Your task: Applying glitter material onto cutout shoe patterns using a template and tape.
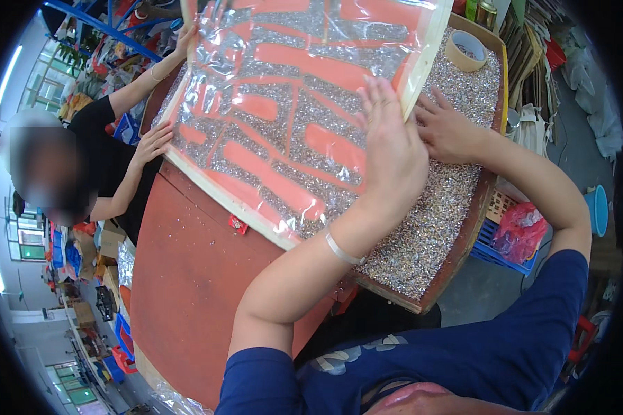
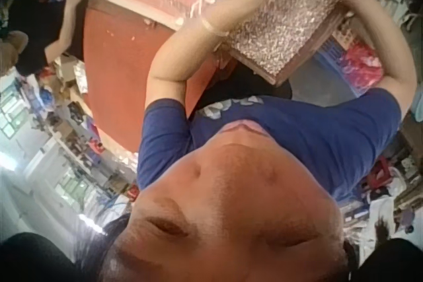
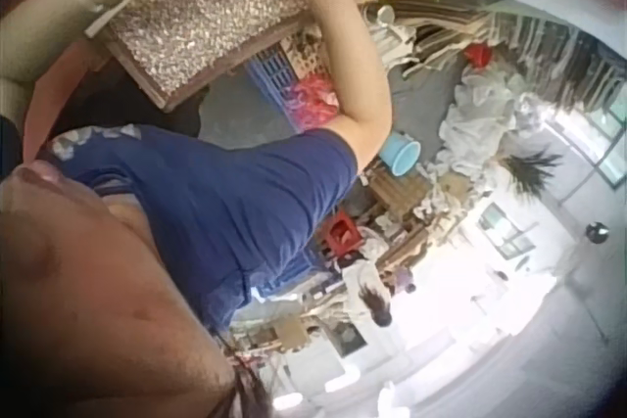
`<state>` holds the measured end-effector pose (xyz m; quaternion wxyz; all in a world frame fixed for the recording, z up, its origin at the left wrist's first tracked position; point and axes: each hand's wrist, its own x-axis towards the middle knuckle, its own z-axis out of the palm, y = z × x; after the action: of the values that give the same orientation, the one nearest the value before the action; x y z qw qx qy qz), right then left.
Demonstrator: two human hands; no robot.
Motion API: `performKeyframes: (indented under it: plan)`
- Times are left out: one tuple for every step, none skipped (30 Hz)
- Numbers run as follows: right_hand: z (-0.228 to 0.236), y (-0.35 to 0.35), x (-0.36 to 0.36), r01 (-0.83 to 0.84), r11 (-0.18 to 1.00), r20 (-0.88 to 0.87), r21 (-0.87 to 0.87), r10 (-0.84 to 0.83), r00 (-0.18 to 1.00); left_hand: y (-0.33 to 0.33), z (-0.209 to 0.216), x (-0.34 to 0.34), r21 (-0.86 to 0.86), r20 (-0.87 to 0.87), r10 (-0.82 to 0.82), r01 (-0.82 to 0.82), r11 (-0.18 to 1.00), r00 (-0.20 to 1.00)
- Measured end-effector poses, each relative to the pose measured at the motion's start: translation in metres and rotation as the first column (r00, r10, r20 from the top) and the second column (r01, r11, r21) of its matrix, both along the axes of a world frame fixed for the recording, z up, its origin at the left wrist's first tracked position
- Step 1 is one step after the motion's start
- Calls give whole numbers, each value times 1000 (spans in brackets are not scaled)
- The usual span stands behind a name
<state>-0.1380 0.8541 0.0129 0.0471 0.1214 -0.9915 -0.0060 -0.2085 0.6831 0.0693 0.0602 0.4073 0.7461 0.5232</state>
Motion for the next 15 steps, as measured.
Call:
performKeyframes:
  plan:
    - [3,4,6,31,999,-35,-16,-31,999,10,-7,0,-60,8,24,-24,998,1000]
    - [8,7,12,25,1000,-36,-7,-25,999,20,-16,0,-51,7,30,-29,998,1000]
    - [21,0,13,18,999,-18,-33,-19,1000,22,-28,-3,-153,-12,69,-70,986,998]
    - [27,0,19,32,998,15,-51,-31,999,24,-37,-3,-246,-18,87,-89,965,996]
    - [28,3,19,28,999,19,-46,-27,999,20,-47,-5,-242,-13,91,-92,966,996]
    - [31,14,17,185,977,62,-106,-180,982,17,-52,-6,-364,39,-42,53,930,998]
    - [33,28,17,347,925,117,-154,-332,936,14,-49,-5,-467,113,-174,207,860,978]
    - [29,47,15,355,924,-116,-140,-371,921,4,-47,-5,-459,117,-179,213,862,977]
    - [21,69,13,366,921,-340,-131,-389,856,-18,-32,-4,-401,107,-304,321,858,947]
    - [18,91,3,383,917,-484,-115,-388,784,-44,-19,-5,-341,85,-420,423,840,904]
    - [13,109,-9,397,912,-613,-106,-374,696,-69,-15,-10,-392,-28,-414,371,842,910]
    - [7,120,-18,398,911,-611,-103,-374,698,-94,-12,-17,-436,-139,-408,314,843,902]
    - [2,129,-25,604,794,-541,-73,-540,645,-115,-14,-27,-534,-270,-350,163,829,897]
    - [-3,137,-33,771,637,-474,-24,-686,552,-133,-18,-37,-605,-400,-299,-5,796,866]
    - [-4,146,-37,771,637,-475,-14,-683,555,-147,-23,-44,-600,-396,-297,-1,800,869]
